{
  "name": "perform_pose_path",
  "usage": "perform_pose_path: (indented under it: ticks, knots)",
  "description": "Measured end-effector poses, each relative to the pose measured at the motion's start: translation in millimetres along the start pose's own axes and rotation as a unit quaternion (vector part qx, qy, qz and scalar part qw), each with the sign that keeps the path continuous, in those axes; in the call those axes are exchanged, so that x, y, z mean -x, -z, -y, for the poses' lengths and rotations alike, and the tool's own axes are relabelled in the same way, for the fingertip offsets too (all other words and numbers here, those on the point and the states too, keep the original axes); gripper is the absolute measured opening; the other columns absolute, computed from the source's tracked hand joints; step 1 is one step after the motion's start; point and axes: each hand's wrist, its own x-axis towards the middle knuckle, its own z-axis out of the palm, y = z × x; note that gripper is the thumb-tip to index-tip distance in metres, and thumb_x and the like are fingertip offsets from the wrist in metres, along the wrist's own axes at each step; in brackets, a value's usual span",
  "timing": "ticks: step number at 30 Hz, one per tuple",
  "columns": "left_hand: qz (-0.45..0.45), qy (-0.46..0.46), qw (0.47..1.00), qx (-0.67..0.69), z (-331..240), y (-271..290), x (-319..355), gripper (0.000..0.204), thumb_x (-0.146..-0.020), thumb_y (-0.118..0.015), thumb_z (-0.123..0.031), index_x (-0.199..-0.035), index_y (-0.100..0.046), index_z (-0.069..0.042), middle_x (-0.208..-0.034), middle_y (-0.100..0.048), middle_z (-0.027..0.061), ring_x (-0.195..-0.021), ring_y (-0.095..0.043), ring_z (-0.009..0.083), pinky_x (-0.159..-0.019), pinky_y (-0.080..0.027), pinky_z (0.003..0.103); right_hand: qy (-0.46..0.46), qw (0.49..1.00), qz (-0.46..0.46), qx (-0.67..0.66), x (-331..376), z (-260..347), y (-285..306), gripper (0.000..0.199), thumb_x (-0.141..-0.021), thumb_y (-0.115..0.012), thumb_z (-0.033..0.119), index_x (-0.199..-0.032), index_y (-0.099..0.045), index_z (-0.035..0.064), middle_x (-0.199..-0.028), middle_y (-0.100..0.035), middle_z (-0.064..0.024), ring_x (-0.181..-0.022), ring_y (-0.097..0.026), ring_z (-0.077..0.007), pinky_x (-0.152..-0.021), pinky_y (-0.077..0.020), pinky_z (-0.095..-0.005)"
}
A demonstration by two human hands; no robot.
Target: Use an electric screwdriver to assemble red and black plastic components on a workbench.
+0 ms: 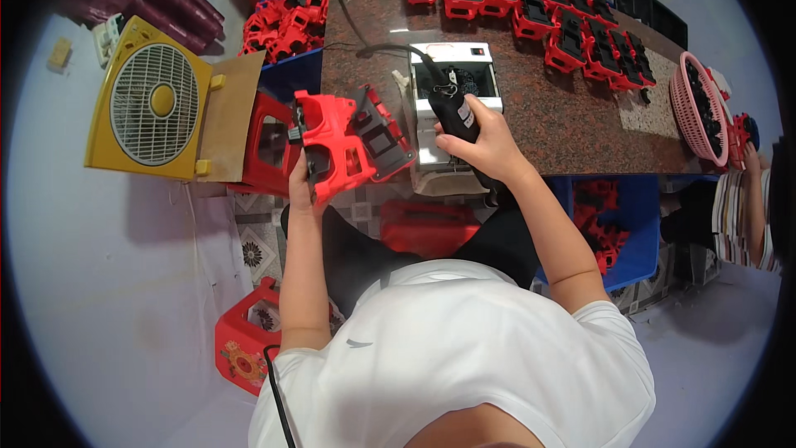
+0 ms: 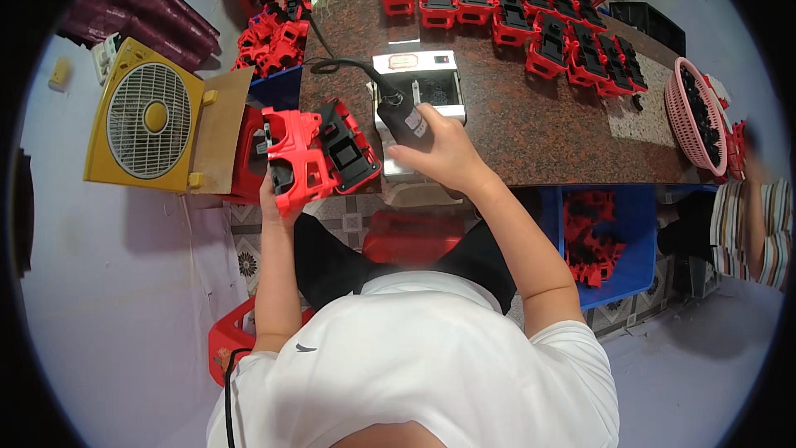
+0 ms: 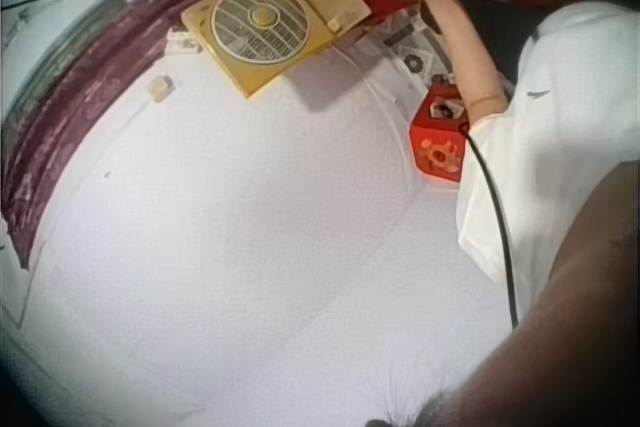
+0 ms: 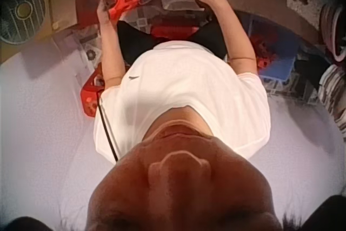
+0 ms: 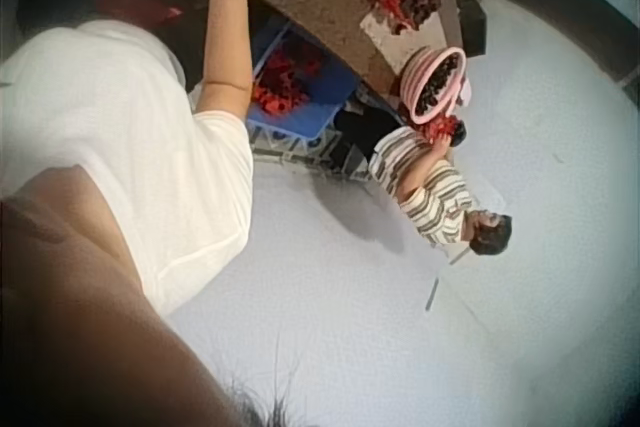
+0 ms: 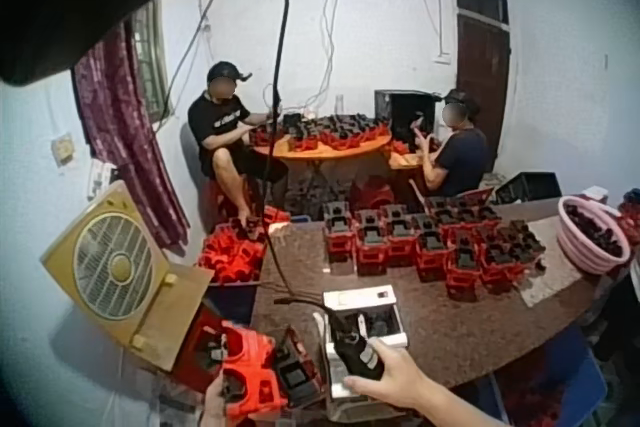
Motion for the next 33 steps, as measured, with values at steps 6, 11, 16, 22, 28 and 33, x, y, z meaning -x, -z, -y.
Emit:
perform_pose_path:
  ticks: [6, 11, 16, 22, 28, 33]
  knots:
    - [0.000, 0.030, 0.999, -0.041, -6.2, -25.2, -26.9, 0.043, -0.097, -0.044, -0.032, -0.128, -0.048, -0.001, -0.124, -0.057, 0.0154, -0.111, -0.057, 0.0311, -0.099, -0.044, 0.046, -0.008, 1.000, -0.018, 0.005, -4.2, -2.6, -1.4, 0.038, -0.075, -0.073, 0.013, -0.105, -0.055, -0.0018, -0.089, -0.068, -0.0076, -0.081, -0.064, -0.0123, -0.074, -0.0514, -0.0274]
    - [-0.057, 0.003, 0.993, -0.104, -6.7, -15.1, -60.5, 0.046, -0.097, -0.045, -0.035, -0.126, -0.048, 0.000, -0.121, -0.058, 0.0185, -0.108, -0.059, 0.0311, -0.097, -0.046, 0.045, -0.018, 0.998, -0.038, 0.044, -13.2, -6.5, -2.4, 0.038, -0.075, -0.073, 0.014, -0.105, -0.056, -0.0011, -0.089, -0.068, -0.0069, -0.082, -0.064, -0.0126, -0.075, -0.0510, -0.0279]
    - [0.022, 0.029, 0.998, -0.049, -18.2, -25.6, -58.9, 0.051, -0.094, -0.048, -0.039, -0.125, -0.048, 0.002, -0.118, -0.059, 0.0176, -0.107, -0.059, 0.0327, -0.091, -0.049, 0.046, 0.013, 0.998, -0.063, -0.012, -22.6, -12.0, 0.1, 0.046, -0.074, -0.074, 0.031, -0.102, -0.057, -0.0025, -0.087, -0.067, -0.0141, -0.078, -0.063, -0.0208, -0.073, -0.0485, -0.0327]
    - [0.086, 0.188, 0.978, 0.003, 9.1, -30.0, -15.3, 0.060, -0.092, -0.052, -0.038, -0.136, -0.038, 0.000, -0.131, -0.048, 0.0231, -0.116, -0.049, 0.0420, -0.097, -0.043, 0.052, -0.011, 0.983, -0.116, -0.143, 3.5, 25.2, 20.4, 0.032, -0.077, -0.073, 0.021, -0.097, -0.057, 0.0025, -0.079, -0.063, -0.0020, -0.069, -0.058, -0.0080, -0.060, -0.0468, -0.0237]
    - [-0.012, 0.099, 0.989, -0.113, 23.9, -58.2, -23.4, 0.040, -0.094, -0.053, -0.030, -0.123, -0.052, -0.002, -0.116, -0.061, 0.0151, -0.103, -0.063, 0.0254, -0.089, -0.052, 0.039, 0.034, 0.964, -0.131, -0.227, 56.8, 59.2, 41.2, 0.031, -0.079, -0.069, 0.008, -0.104, -0.050, 0.0018, -0.083, -0.064, -0.0032, -0.069, -0.057, -0.0072, -0.059, -0.0476, -0.0226]
    - [0.027, 0.082, 0.988, -0.132, 7.8, -55.7, -76.3, 0.037, -0.094, -0.053, -0.030, -0.121, -0.055, -0.006, -0.113, -0.064, 0.0099, -0.101, -0.063, 0.0221, -0.090, -0.050, 0.037, 0.047, 0.969, -0.157, -0.184, 92.6, 67.3, 50.9, 0.031, -0.079, -0.067, 0.005, -0.104, -0.049, 0.0024, -0.081, -0.062, -0.0026, -0.068, -0.057, -0.0075, -0.060, -0.0467, -0.0225]
